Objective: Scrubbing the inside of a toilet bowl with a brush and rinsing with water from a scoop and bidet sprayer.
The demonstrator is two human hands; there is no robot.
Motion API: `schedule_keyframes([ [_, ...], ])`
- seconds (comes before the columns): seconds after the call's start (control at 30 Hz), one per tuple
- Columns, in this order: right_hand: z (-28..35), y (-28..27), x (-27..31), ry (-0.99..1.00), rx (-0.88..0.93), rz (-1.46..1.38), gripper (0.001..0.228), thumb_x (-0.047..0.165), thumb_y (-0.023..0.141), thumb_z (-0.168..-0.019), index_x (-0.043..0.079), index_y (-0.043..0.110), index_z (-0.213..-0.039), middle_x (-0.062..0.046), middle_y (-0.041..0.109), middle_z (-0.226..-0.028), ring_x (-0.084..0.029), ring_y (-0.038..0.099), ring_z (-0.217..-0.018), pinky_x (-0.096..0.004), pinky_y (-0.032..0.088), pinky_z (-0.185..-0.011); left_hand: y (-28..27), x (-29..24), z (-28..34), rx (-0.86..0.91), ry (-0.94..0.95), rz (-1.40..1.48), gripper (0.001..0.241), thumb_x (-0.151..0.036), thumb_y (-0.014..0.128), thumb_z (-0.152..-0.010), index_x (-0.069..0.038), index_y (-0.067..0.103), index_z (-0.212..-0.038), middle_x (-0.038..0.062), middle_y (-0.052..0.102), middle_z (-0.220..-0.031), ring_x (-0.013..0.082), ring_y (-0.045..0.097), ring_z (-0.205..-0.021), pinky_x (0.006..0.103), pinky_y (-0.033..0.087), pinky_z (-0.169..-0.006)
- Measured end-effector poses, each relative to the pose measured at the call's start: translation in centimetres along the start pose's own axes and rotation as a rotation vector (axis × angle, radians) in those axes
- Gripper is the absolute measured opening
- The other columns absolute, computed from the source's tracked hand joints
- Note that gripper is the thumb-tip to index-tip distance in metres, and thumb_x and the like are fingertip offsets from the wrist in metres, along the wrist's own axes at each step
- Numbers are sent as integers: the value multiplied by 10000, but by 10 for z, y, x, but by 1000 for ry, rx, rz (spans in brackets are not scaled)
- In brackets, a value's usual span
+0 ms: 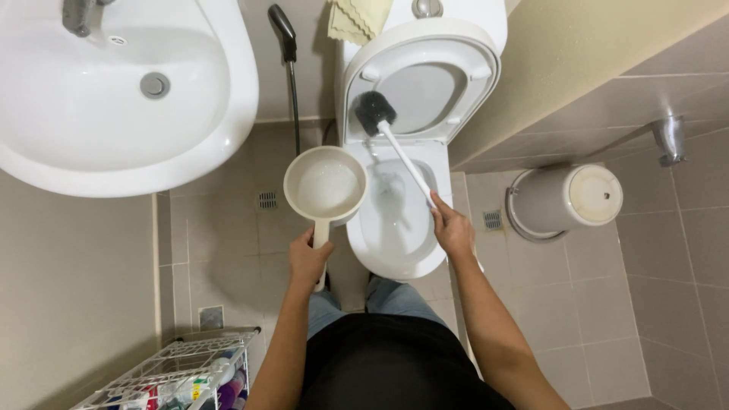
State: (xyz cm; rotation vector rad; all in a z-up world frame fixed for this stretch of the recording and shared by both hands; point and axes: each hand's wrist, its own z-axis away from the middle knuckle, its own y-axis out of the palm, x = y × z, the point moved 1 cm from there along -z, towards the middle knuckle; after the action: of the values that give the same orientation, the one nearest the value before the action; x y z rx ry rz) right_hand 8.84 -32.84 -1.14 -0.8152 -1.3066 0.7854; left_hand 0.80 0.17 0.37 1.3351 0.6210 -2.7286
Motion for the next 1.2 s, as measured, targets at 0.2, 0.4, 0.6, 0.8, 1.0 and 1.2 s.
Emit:
schedule_keyframes([
  [0.2,-11,-21,36,-42,-99,-136,432,325,636,-995,472,603,-1399,-89,755,-1110,-412,694,-976,-539,567,-792,2,-4,3,0,-7,4,734,-215,791,-708,7,621,-1386,273,717,-1089,397,691,-1040,517,547,-840],
  [0.4,-8,-7,7,-51,-124,-165,432,301,637,-993,446,610,-1399,-31,728,-1196,-405,684,-1001,-536,561,-819,5,6,-3,-3,4,21,739,-209,798,-705,18,614,-1384,277,716,-1095,398,691,-1047,507,548,-847],
  [0.6,1,-5,2,-58,-151,-149,420,297,651,-991,457,627,-1379,30,722,-1212,-349,697,-1004,-507,572,-804,5,5,-1,-6,37,45,732,-196,790,-710,33,617,-1384,288,713,-1079,384,688,-1026,505,542,-833],
  [0.8,-4,18,-4,-214,-260,-2,415,316,615,-1012,429,630,-1411,-76,750,-867,-351,716,-751,-482,573,-622,4,4,-2,-10,45,-9,722,-215,778,-708,25,625,-1371,277,720,-1034,394,697,-996,515,538,-812],
  [1.0,-5,26,5,-228,-251,76,406,341,595,-1027,446,618,-1419,-99,709,-803,-370,700,-706,-487,570,-621,6,7,-2,-15,36,17,703,-210,781,-703,-2,648,-1361,254,733,-1012,357,706,-959,496,549,-799],
  [1.2,-16,28,-26,-165,-94,398,498,290,564,-995,573,549,-1404,-67,656,-846,-347,706,-680,-484,597,-607,9,14,-7,10,21,-5,711,-218,791,-699,1,647,-1361,260,730,-1016,373,703,-968,501,545,-799],
])
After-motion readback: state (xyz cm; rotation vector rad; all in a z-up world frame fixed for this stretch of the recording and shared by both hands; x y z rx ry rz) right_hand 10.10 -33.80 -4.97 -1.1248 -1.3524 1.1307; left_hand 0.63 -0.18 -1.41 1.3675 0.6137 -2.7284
